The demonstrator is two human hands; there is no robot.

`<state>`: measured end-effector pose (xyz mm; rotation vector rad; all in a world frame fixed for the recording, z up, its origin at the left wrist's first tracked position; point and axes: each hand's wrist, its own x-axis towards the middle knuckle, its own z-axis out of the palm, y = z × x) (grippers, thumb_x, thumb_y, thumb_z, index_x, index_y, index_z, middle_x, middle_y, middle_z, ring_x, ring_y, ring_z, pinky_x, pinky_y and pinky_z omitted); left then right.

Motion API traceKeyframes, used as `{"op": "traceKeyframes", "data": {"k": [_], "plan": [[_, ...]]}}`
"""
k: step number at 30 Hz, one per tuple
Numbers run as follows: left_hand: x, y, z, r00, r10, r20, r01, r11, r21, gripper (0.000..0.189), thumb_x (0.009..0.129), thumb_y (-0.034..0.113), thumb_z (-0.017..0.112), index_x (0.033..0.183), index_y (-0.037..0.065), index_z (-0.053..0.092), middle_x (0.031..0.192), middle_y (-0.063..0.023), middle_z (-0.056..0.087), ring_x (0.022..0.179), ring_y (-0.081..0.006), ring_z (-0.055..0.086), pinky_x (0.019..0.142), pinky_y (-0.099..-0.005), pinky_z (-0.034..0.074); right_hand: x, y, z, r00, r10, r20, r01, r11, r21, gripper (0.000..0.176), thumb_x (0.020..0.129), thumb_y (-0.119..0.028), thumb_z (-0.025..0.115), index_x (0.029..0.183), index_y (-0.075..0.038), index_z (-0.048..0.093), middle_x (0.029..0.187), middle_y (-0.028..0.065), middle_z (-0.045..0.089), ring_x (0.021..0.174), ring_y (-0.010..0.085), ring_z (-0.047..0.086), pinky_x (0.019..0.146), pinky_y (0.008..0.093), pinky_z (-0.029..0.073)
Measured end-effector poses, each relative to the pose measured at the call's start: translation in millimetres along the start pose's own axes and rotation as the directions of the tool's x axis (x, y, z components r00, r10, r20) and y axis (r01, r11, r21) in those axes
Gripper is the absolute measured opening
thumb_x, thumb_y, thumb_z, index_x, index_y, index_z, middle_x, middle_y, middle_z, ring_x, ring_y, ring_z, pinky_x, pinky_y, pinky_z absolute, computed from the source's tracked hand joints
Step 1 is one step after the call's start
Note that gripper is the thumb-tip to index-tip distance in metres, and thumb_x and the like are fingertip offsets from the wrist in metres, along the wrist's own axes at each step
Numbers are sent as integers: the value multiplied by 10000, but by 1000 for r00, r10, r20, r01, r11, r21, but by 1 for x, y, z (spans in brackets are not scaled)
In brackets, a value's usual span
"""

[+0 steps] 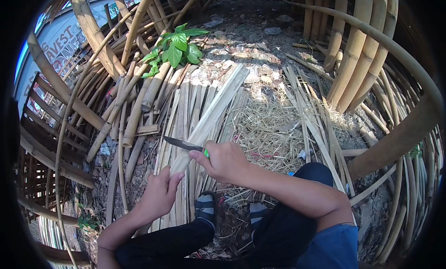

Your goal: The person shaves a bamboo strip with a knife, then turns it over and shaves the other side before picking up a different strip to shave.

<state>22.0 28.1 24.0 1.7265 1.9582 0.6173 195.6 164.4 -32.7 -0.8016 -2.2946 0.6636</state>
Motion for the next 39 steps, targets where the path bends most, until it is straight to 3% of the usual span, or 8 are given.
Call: {"op": "traceKeyframes", "data": {"k": [3, 10, 23, 25, 28, 30, 35, 39], "plan": [[-3, 6, 0, 999, -43, -7, 43, 999, -2, 366, 1024, 234, 544, 797, -45, 472, 535, -235, 504, 500, -423, 550, 507, -490, 409, 1, 8, 2, 994, -90, -54, 83, 989, -126, 605, 980, -519, 528, 692, 9, 596, 460, 170, 533, 458, 377, 616, 457, 469, 503], [-4, 0, 5, 996, 39, -84, -33, 997, 66, 359, 1014, 216, 569, 789, -42, 461, 524, -230, 498, 464, -405, 553, 463, -470, 402, 9, 20, -1, 942, -317, -110, 262, 899, -351, 602, 955, -556, 555, 652, -35, 571, 468, 105, 547, 422, 293, 618, 397, 411, 492], [-3, -2, 2, 992, 52, -115, -48, 998, 42, 358, 1007, 203, 580, 769, -33, 454, 516, -230, 500, 443, -402, 547, 430, -458, 379, 17, 33, -12, 926, -367, -86, 287, 834, -471, 577, 950, -549, 562, 667, -47, 554, 521, 103, 543, 447, 268, 608, 384, 383, 451], [-7, -7, 1, 991, 63, -122, -58, 997, 47, 359, 1006, 200, 582, 763, -32, 455, 512, -225, 495, 435, -395, 536, 429, -456, 373, 20, 41, -19, 958, -210, -195, 103, 889, -446, 620, 944, -586, 550, 648, -43, 589, 488, 117, 573, 408, 269, 604, 374, 393, 469], [-9, -10, -3, 991, 51, -124, -45, 998, 49, 358, 1003, 191, 583, 749, -29, 460, 504, -215, 478, 423, -384, 505, 436, -454, 361, 15, 54, -26, 955, -212, -209, 76, 853, -516, 610, 950, -585, 540, 670, -48, 613, 493, 122, 584, 403, 271, 601, 377, 395, 473], [-7, -13, -2, 996, 35, -86, -30, 998, 55, 341, 1011, 209, 572, 801, -41, 476, 513, -251, 518, 487, -453, 578, 437, -489, 409, 15, 59, -27, 949, -237, -207, 101, 853, -512, 599, 948, -584, 542, 664, -60, 602, 480, 103, 574, 397, 267, 595, 374, 395, 468], [-9, -13, -3, 997, 23, -69, -20, 999, 46, 353, 1011, 211, 573, 786, -44, 474, 513, -250, 516, 487, -450, 581, 436, -485, 408, 20, 67, -29, 916, -354, -189, 172, 771, -613, 599, 922, -609, 566, 633, -85, 556, 468, 73, 557, 382, 243, 578, 362, 382, 449], [-11, -13, -6, 998, 23, -57, -20, 999, 47, 352, 1010, 210, 575, 790, -48, 479, 513, -250, 516, 491, -452, 583, 435, -483, 408, 21, 66, -32, 929, -330, -167, 157, 762, -629, 578, 911, -597, 586, 652, -83, 534, 507, 84, 554, 429, 259, 593, 396, 385, 455]]}}
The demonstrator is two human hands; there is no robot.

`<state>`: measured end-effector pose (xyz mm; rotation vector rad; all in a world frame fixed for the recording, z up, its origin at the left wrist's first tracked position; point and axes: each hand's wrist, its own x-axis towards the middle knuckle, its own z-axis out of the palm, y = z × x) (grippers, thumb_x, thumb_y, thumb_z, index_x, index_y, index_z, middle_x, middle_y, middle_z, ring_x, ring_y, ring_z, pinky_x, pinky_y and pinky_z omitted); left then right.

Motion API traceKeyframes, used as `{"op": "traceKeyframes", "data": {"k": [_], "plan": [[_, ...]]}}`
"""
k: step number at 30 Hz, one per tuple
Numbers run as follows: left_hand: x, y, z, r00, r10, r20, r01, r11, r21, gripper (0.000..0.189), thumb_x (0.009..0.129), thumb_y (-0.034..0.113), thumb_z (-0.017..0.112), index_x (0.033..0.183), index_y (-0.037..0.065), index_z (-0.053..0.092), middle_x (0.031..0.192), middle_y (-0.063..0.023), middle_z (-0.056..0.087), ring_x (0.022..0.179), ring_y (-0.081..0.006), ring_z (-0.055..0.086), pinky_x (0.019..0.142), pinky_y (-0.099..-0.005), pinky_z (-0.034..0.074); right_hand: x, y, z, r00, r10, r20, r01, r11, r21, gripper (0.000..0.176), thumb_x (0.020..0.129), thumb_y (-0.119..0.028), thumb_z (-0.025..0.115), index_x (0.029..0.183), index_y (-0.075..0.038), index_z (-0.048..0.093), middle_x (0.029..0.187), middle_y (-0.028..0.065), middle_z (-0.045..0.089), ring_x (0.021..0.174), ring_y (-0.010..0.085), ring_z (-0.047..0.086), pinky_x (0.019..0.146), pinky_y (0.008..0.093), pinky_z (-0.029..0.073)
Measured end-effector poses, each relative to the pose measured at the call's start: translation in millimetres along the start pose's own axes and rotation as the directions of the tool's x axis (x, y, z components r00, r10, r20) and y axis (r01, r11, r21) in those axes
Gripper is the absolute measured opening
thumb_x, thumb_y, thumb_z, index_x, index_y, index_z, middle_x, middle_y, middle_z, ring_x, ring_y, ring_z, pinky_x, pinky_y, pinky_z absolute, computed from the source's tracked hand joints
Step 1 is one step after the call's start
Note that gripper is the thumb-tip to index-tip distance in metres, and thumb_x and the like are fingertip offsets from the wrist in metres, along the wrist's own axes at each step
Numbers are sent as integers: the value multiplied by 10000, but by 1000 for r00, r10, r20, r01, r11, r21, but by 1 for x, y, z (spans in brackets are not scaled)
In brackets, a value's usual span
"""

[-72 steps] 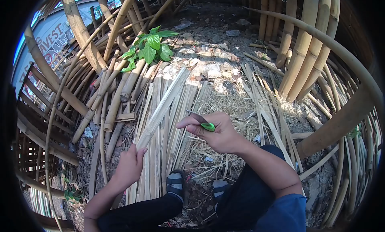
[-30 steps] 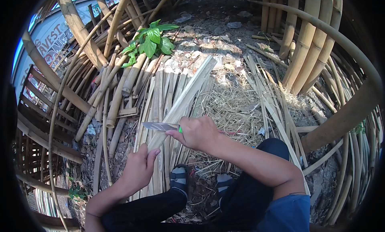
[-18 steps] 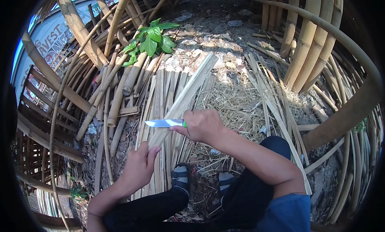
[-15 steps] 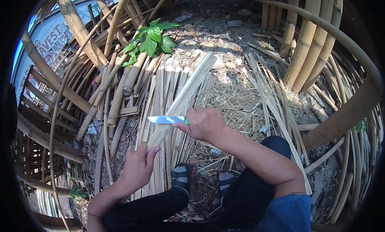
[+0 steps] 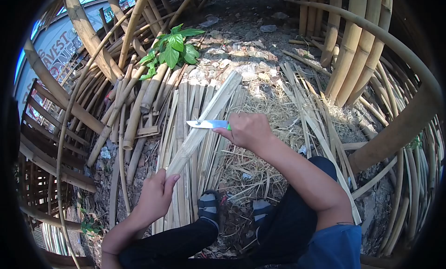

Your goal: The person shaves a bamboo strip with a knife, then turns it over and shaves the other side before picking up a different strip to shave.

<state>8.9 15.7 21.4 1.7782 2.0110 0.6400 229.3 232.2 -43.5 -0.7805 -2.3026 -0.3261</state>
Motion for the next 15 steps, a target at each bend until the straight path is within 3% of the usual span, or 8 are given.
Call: {"op": "traceKeyframes", "data": {"k": [13, 15], "plan": [[-6, -14, -4, 998, -57, 34, 58, 998, -13, 387, 1013, 250, 572, 775, -46, 496, 512, -245, 517, 496, -443, 588, 454, -475, 412, -7, 23, 11, 999, -1, 44, 6, 993, -114, 625, 926, -637, 543, 635, -84, 545, 467, 63, 543, 378, 210, 565, 349, 369, 441], [-8, -17, -6, 992, -124, 35, 125, 992, -19, 413, 1009, 269, 565, 744, -44, 514, 524, -206, 517, 452, -351, 555, 483, -450, 402, -8, 31, 11, 998, 36, 52, -29, 992, -121, 626, 931, -638, 534, 638, -85, 548, 472, 64, 548, 382, 209, 567, 348, 370, 441]]}}
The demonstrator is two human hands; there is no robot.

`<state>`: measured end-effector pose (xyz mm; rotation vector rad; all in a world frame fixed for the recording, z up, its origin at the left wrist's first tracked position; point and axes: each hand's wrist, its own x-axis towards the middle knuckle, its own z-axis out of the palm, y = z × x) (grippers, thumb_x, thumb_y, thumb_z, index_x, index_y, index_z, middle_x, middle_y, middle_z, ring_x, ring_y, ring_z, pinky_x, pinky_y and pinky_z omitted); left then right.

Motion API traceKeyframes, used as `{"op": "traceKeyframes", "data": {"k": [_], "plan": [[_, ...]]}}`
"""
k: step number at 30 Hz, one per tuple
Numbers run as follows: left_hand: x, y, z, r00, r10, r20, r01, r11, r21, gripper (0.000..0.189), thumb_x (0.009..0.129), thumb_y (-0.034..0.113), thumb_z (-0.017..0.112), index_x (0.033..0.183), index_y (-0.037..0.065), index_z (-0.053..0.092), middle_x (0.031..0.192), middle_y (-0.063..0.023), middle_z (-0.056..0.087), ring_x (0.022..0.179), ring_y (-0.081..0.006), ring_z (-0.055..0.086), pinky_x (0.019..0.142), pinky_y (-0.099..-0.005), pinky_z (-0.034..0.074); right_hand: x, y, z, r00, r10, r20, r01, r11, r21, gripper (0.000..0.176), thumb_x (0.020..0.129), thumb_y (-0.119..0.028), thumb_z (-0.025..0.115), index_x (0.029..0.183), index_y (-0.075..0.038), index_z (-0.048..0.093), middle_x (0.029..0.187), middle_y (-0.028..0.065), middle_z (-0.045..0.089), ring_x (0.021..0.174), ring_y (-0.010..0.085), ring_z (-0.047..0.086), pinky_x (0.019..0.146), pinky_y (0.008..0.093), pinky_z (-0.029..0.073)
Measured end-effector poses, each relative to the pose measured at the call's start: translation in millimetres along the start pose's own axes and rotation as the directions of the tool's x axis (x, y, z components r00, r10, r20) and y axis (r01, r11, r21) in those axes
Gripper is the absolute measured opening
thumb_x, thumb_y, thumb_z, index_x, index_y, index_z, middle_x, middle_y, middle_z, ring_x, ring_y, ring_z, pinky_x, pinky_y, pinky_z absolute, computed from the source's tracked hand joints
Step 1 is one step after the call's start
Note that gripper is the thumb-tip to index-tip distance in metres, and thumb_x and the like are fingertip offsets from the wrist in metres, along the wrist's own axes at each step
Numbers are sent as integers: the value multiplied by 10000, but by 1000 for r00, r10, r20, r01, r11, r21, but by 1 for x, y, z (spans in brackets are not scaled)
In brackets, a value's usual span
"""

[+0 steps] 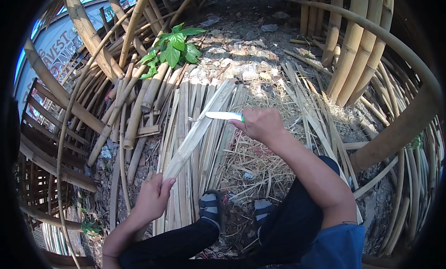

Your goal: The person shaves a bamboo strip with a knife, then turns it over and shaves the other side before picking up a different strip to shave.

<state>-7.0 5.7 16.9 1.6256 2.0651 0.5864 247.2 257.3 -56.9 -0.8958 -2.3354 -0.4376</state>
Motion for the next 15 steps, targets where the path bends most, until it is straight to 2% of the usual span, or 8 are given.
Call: {"op": "traceKeyframes", "data": {"k": [1, 3, 6, 9, 11, 12, 14, 15], "plan": [[1, -1, 0, 1000, 2, 0, -2, 1000, 0, 413, 1009, 269, 565, 744, -44, 514, 524, -206, 517, 452, -351, 555, 483, -450, 402, 1, 4, 0, 1000, -10, -4, 10, 1000, -16, 624, 935, -637, 527, 642, -86, 555, 475, 66, 551, 383, 208, 568, 347, 370, 440], [0, -4, 1, 1000, 27, 11, -27, 999, 22, 387, 1014, 249, 569, 779, -51, 497, 520, -251, 518, 513, -462, 583, 459, -484, 413, -1, 6, 1, 1000, -16, -1, 16, 999, -30, 622, 939, -636, 520, 647, -88, 561, 479, 68, 555, 385, 207, 569, 347, 370, 438], [-1, -4, 1, 1000, 13, 17, -13, 1000, 19, 388, 1013, 247, 569, 781, -56, 502, 526, -259, 516, 527, -469, 585, 466, -490, 417, 0, 5, 3, 999, -36, 32, 38, 997, -62, 612, 942, -629, 520, 663, -87, 577, 488, 71, 563, 393, 214, 578, 352, 372, 442], [1, -9, 4, 1000, -6, -14, 7, 999, 45, 393, 1013, 249, 569, 779, -61, 507, 534, -267, 519, 538, -469, 591, 475, -497, 421, -2, -13, 3, 999, -38, -23, 37, 999, -7, 610, 945, -611, 528, 640, -85, 584, 486, 77, 561, 387, 232, 577, 356, 380, 443], [3, -16, 8, 1000, -1, -28, 2, 999, 33, 399, 1013, 250, 569, 774, -62, 506, 538, -270, 524, 543, -472, 592, 477, -498, 420, -9, -40, 0, 995, 3, 101, -21, 983, 180, 616, 954, -580, 534, 600, -78, 574, 480, 85, 555, 379, 251, 572, 357, 389, 443], [3, -18, 8, 999, 3, -35, -2, 1000, 26, 404, 1013, 252, 570, 769, -63, 506, 542, -272, 528, 548, -476, 593, 479, -499, 419, -11, -49, -1, 995, 2, 101, -20, 983, 181, 616, 954, -580, 534, 600, -78, 574, 480, 85, 555, 379, 251, 572, 357, 389, 443], [3, -14, 8, 1000, -13, -22, 13, 1000, 14, 399, 1014, 251, 567, 775, -63, 506, 544, -274, 531, 554, -483, 592, 481, -504, 420, -12, -64, -4, 990, -125, 59, 104, 956, 274, 615, 961, -557, 537, 586, -71, 581, 471, 97, 549, 374, 264, 569, 359, 400, 446], [2, -13, 8, 1000, -26, -8, 26, 1000, 4, 394, 1015, 250, 564, 781, -62, 506, 546, -277, 534, 560, -490, 590, 483, -510, 421, -10, -67, -8, 990, -96, 106, 61, 955, 291, 621, 963, -562, 526, 604, -61, 603, 471, 104, 554, 390, 279, 582, 373, 408, 457]]}}
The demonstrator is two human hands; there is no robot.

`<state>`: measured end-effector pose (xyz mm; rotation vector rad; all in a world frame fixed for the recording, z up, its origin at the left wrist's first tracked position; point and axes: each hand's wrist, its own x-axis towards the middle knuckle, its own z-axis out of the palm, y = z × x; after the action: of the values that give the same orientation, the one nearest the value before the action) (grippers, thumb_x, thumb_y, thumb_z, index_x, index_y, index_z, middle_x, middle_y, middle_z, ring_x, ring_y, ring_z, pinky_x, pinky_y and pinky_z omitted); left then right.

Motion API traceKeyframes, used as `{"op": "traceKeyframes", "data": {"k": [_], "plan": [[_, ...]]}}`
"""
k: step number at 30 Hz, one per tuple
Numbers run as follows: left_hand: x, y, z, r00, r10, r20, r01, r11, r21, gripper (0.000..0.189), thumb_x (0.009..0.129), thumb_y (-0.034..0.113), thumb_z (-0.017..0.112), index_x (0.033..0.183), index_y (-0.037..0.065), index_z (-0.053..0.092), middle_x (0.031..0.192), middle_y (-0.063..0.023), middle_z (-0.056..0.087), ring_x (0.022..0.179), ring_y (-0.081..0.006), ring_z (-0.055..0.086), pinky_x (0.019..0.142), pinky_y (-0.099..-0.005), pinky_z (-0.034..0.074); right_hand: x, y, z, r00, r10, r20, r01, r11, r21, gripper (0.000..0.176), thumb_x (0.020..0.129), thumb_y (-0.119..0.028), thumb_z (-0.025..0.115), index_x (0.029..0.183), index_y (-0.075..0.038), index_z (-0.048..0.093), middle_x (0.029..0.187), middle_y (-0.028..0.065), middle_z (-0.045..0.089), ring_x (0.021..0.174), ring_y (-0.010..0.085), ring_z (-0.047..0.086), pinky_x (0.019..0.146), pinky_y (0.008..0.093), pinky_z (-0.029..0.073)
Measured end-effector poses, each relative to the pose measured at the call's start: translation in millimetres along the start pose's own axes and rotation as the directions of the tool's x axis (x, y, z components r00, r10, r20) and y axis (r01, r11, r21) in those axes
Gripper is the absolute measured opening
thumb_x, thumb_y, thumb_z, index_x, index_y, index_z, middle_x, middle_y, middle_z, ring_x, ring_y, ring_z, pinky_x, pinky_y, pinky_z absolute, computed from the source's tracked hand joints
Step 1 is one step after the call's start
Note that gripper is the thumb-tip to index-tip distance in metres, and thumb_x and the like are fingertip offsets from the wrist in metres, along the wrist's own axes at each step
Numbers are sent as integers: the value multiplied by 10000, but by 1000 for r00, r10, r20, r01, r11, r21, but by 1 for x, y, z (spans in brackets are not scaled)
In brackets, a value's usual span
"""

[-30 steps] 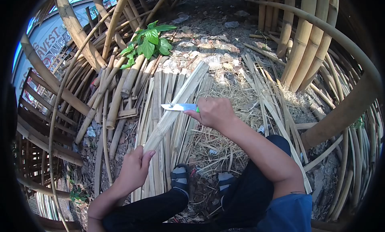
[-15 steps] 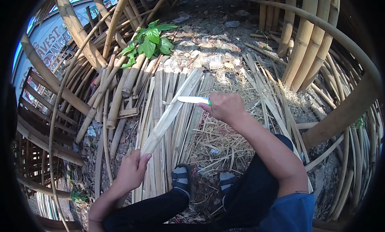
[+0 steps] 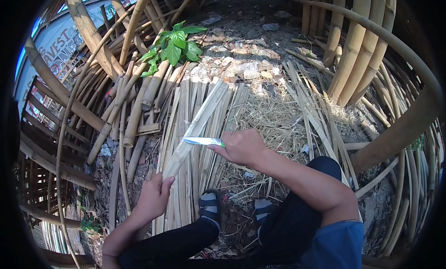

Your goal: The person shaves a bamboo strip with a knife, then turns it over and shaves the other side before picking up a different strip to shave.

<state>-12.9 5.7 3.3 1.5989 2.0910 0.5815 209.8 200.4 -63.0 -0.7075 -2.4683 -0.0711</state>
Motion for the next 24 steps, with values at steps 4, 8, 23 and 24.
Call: {"op": "traceKeyframes", "data": {"k": [4, 8, 23, 24], "plan": [[0, -1, 6, 999, 35, -18, -34, 999, 38, 369, 1018, 240, 556, 807, -59, 507, 543, -281, 530, 563, -497, 584, 487, -523, 424, 11, 5, 1, 996, 91, -20, -90, 995, 44, 635, 969, -569, 509, 622, -50, 625, 487, 119, 572, 411, 295, 599, 390, 421, 470], [0, 0, 13, 996, 90, 6, -90, 995, 53, 339, 1016, 219, 556, 821, -52, 497, 525, -275, 520, 533, -495, 574, 469, -532, 415, 17, 13, -1, 988, 151, -18, -151, 988, 26, 656, 974, -587, 479, 650, -40, 639, 510, 136, 595, 437, 305, 621, 418, 431, 492], [-7, 6, 4, 992, 127, 10, -127, 990, 64, 319, 1002, 185, 585, 810, -45, 474, 490, -242, 507, 475, -452, 582, 425, -490, 407, 19, 72, -15, 986, 168, 6, -163, 962, -221, 682, 957, -662, 437, 683, -72, 642, 516, 101, 603, 440, 269, 626, 393, 407, 470], [-8, 7, 5, 992, 128, 9, -128, 990, 63, 319, 1001, 184, 585, 811, -46, 474, 490, -240, 507, 472, -449, 582, 423, -486, 408, 18, 77, -17, 984, 178, 20, -167, 952, -255, 686, 958, -666, 429, 679, -77, 643, 516, 99, 603, 440, 262, 625, 390, 403, 466]]}}
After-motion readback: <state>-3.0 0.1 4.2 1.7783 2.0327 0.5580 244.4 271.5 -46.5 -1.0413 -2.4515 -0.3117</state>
